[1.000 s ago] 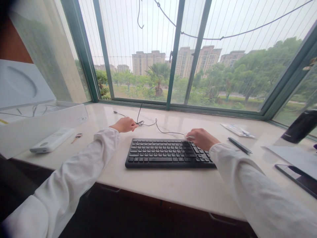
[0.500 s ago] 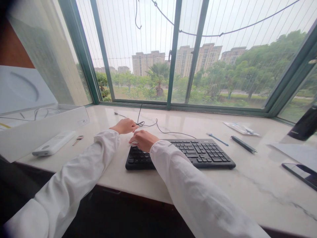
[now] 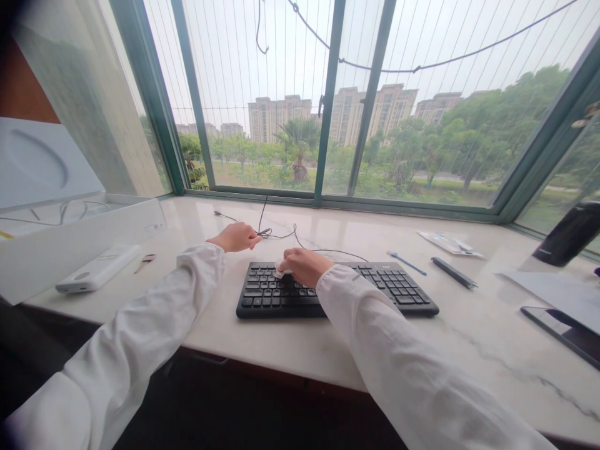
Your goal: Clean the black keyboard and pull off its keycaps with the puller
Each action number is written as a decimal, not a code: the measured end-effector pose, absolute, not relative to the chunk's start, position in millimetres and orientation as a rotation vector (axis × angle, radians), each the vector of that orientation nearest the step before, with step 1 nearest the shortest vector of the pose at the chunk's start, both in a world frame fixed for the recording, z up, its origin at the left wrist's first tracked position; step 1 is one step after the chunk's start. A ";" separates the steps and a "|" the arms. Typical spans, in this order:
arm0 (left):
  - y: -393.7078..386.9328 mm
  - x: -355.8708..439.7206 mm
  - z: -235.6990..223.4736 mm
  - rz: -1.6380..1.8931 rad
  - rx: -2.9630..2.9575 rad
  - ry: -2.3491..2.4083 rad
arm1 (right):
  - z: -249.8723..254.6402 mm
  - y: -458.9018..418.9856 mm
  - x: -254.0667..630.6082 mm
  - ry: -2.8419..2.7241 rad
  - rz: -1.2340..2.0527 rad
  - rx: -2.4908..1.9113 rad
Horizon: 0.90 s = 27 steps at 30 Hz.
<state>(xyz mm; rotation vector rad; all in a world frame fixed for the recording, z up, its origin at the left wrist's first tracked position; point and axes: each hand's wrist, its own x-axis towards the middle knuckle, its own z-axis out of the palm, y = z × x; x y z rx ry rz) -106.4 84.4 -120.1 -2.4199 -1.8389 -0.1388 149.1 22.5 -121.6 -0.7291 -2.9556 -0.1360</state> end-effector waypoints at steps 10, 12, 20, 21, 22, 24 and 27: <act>87.5 -108.3 -122.1 -0.147 -2.445 -1.812 | -118.3 18.6 214.2 -2.984 -0.245 -0.852; 88.2 -108.6 -122.8 -0.150 -2.444 -1.812 | -118.5 19.0 228.5 -2.996 -0.271 -0.890; 89.0 -109.2 -122.6 -0.140 -2.438 -1.811 | -122.9 22.6 283.9 -2.986 -0.370 -0.921; 88.9 -109.1 -122.3 -0.139 -2.437 -1.812 | -123.5 23.4 290.5 -2.976 -0.392 -0.926; 88.8 -109.0 -121.9 -0.137 -2.436 -1.811 | -124.1 24.0 297.0 -2.969 -0.408 -0.937; 88.5 -108.6 -121.1 -0.134 -2.436 -1.809 | -124.8 24.5 308.3 -2.966 -0.419 -0.968; 87.5 -107.9 -120.2 -0.127 -2.436 -1.808 | -125.9 22.4 319.8 -2.975 -0.415 -1.010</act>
